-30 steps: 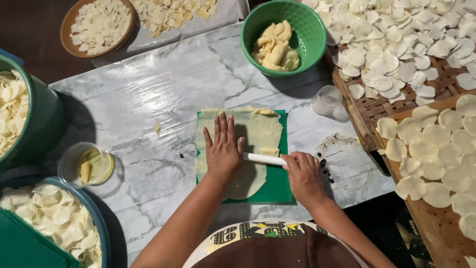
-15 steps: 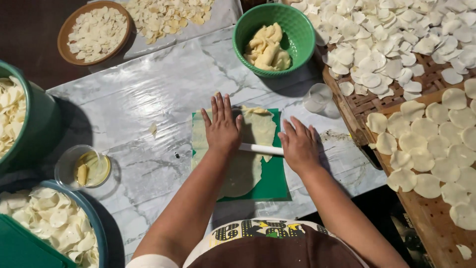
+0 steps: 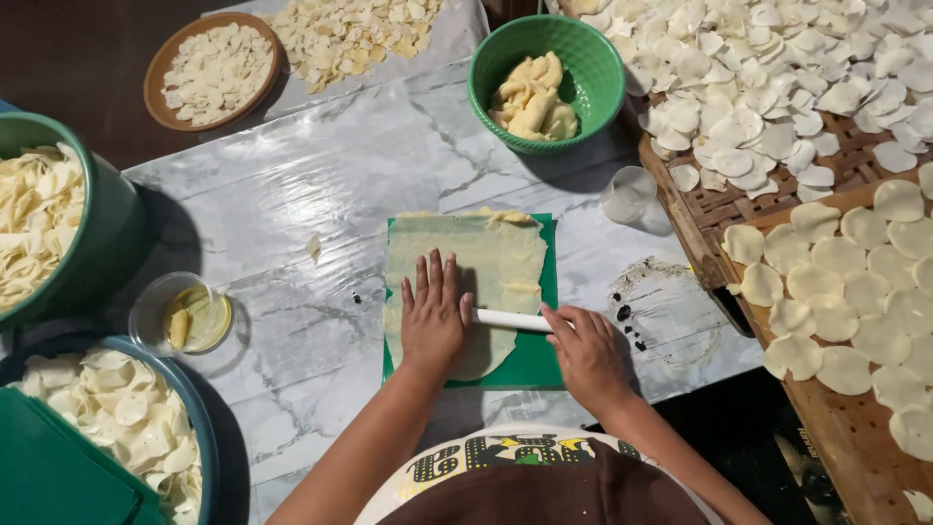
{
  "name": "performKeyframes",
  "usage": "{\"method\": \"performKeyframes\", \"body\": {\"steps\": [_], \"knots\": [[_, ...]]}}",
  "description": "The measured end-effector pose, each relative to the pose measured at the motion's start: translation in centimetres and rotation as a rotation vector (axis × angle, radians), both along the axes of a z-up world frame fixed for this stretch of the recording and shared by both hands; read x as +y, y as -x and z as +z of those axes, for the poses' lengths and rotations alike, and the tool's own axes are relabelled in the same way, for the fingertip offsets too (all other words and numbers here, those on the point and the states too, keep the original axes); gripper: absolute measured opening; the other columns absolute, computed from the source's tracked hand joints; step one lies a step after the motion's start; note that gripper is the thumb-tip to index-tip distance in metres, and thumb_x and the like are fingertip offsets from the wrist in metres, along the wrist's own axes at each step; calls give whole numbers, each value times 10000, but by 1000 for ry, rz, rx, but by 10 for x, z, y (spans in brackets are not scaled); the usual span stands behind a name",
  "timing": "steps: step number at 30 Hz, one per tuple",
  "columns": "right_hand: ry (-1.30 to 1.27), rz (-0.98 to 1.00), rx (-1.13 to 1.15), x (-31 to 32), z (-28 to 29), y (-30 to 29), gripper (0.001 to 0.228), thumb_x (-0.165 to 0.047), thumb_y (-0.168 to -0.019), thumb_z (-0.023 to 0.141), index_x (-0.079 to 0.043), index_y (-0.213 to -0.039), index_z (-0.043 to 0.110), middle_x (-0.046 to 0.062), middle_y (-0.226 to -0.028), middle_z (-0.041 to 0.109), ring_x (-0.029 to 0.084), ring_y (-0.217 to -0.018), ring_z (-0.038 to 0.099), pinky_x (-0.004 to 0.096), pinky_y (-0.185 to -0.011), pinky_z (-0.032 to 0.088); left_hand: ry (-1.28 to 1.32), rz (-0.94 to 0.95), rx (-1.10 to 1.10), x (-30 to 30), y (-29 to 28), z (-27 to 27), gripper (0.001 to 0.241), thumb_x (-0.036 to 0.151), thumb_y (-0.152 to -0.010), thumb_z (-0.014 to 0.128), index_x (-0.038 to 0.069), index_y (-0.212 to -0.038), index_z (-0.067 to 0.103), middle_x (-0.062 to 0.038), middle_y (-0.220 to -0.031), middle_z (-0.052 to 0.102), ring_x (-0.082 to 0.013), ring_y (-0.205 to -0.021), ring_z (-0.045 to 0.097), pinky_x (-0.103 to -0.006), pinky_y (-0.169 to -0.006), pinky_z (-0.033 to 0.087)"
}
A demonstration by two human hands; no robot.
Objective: Roll out small portions of dough into thin sheets using a rolling pin
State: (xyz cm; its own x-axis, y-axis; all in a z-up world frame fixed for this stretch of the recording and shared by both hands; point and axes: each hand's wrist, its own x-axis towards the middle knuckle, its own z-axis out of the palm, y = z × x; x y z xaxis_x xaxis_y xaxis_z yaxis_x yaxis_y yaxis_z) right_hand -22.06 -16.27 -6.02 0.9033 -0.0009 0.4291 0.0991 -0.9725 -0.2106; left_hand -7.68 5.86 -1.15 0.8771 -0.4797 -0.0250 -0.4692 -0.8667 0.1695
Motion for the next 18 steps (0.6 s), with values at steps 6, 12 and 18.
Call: {"method": "performKeyframes", "body": {"steps": [6, 12, 18], "knots": [[5, -19, -69, -26, 18, -31, 360, -330, -983, 576, -286, -1335, 640, -40, -1078, 559, 177, -1008, 589, 382, -924, 440, 37, 1, -64, -22, -31, 30, 705, 459, -1072, 320, 111, -1657, 138, -149, -1724, 114, -317, -1590, 74, -579, -1253, 10], [-53, -106, 201, -11, 36, -66, 745, -473, -1018, 517, -31, -1592, 348, 258, -1655, 304, 407, -1500, 323, 604, -1212, 151, -16, -44, 8, -45, -74, -2, 720, 453, -1047, 306, 131, -1663, 118, -131, -1730, 110, -311, -1601, 49, -598, -1259, -10], [25, -162, 215, -5, 32, -65, 805, -513, -1020, 478, -1, -1610, 284, 260, -1678, 244, 388, -1527, 275, 544, -1225, 179, 14, -30, -8, -42, -66, 5, 723, 455, -1058, 320, 116, -1665, 120, -139, -1729, 123, -320, -1598, 67, -579, -1263, 26]]}}
